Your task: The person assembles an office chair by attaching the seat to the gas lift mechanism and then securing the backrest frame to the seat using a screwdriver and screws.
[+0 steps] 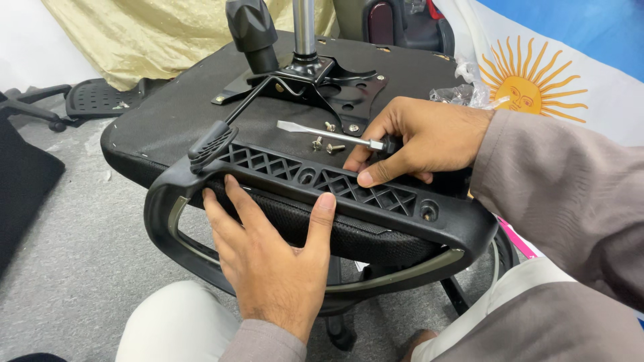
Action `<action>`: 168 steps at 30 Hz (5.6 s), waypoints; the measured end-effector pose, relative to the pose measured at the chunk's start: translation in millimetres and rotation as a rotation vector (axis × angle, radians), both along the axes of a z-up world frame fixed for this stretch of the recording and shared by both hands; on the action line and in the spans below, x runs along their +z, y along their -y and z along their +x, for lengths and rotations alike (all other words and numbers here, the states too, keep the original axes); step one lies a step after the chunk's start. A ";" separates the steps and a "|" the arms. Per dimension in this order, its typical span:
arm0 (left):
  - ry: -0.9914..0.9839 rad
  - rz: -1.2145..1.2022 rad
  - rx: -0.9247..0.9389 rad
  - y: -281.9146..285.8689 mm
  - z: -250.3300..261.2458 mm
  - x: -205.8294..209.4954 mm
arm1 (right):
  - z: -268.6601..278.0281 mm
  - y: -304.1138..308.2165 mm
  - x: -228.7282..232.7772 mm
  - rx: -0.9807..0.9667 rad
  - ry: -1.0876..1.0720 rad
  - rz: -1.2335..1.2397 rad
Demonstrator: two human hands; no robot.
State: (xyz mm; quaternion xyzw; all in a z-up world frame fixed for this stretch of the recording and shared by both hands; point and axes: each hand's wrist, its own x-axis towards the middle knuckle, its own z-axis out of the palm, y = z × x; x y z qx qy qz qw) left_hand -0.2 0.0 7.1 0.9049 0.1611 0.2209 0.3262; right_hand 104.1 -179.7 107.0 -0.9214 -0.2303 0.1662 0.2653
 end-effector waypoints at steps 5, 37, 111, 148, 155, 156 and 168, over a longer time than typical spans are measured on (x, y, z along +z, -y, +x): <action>0.025 0.021 0.007 1.0 1.1 -1.8 | -2.8 2.0 1.7 0.028 0.004 0.009; 0.176 0.189 -0.318 8.2 57.0 69.5 | 34.1 14.1 -15.8 -0.219 0.445 0.083; 0.005 0.201 -0.929 -1.5 52.9 68.1 | -52.1 63.6 -0.3 0.063 0.120 -0.075; 0.026 0.194 -0.912 -1.2 50.6 66.9 | -64.3 38.4 24.8 -0.125 0.110 -0.333; 0.047 0.205 -0.908 -1.6 49.5 67.0 | -77.8 23.6 34.3 -0.244 0.146 -0.557; 0.048 0.190 -0.908 -1.7 49.3 66.6 | -77.7 25.2 34.4 -0.249 0.138 -0.572; 0.046 0.207 -0.901 -1.3 48.2 67.5 | -71.0 32.8 21.1 -0.122 0.152 -0.458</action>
